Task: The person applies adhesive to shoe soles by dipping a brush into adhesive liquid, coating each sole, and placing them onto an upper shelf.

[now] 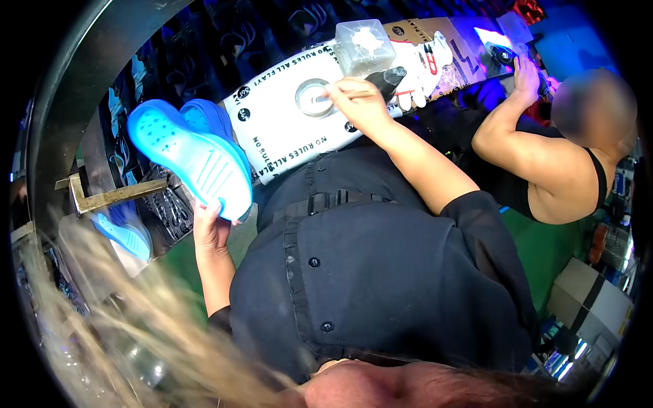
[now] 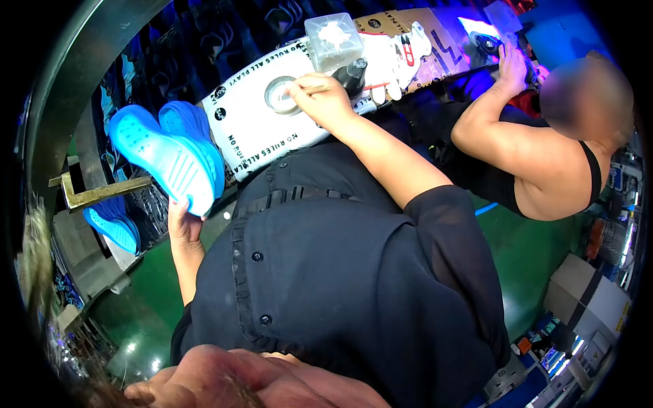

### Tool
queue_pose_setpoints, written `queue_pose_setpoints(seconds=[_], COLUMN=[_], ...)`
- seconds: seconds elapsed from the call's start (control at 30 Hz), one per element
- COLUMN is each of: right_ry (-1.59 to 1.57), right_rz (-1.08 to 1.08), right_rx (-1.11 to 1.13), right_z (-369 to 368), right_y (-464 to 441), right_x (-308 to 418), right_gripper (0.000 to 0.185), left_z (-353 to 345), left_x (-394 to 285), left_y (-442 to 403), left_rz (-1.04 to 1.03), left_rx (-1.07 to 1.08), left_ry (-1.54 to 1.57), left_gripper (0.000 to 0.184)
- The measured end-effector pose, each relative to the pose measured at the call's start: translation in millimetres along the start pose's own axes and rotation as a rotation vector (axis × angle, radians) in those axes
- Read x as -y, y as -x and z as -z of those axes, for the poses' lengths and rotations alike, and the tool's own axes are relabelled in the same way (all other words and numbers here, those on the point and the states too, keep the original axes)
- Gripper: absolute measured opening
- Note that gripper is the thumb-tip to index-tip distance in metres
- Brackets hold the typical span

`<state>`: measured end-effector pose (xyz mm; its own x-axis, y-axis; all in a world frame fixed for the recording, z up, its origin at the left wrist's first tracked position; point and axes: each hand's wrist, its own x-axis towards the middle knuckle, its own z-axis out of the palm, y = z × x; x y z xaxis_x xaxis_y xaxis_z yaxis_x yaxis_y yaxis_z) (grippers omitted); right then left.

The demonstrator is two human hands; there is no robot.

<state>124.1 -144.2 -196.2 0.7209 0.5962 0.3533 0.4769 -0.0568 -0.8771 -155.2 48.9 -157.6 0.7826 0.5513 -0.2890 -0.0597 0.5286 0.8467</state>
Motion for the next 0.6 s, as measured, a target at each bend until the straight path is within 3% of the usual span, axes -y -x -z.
queue_pose_setpoints(seconds=[0.03, 0.2, 0.23, 0.3, 0.37, 0.47, 0.6], right_ry=[0.005, -0.036, -0.037, -0.343, -0.504, -0.567, -0.334], right_rz=[-0.022, -0.108, -0.104, -0.336, -0.345, -0.326, 0.019], right_rx=[0.03, -0.031, -0.027, -0.057, -0.088, -0.051, 0.142], right_z=[-3, 3, 5, 11, 11, 14, 8], right_y=[4, 1, 1, 3, 4, 5, 12], right_x=[-5, 2, 7, 20, 19, 52, 83], right_gripper=[0.02, 0.023, 0.023, 0.024, 0.027, 0.027, 0.026], left_z=[-7, -36, -43, -52, -65, -68, -79], left_x=[-4, 2, 3, 7, 2, 7, 10], left_y=[-1, -18, -22, -31, -34, -42, -42], left_rz=[0.036, -0.032, -0.121, -0.297, -0.324, -0.432, -0.557], left_rx=[0.099, -0.036, -0.072, -0.143, -0.108, -0.127, -0.131], left_ry=[-0.071, -0.26, -0.354, -0.498, -0.522, -0.591, -0.599], left_gripper=[0.064, 0.047, 0.045, 0.041, 0.042, 0.041, 0.039])
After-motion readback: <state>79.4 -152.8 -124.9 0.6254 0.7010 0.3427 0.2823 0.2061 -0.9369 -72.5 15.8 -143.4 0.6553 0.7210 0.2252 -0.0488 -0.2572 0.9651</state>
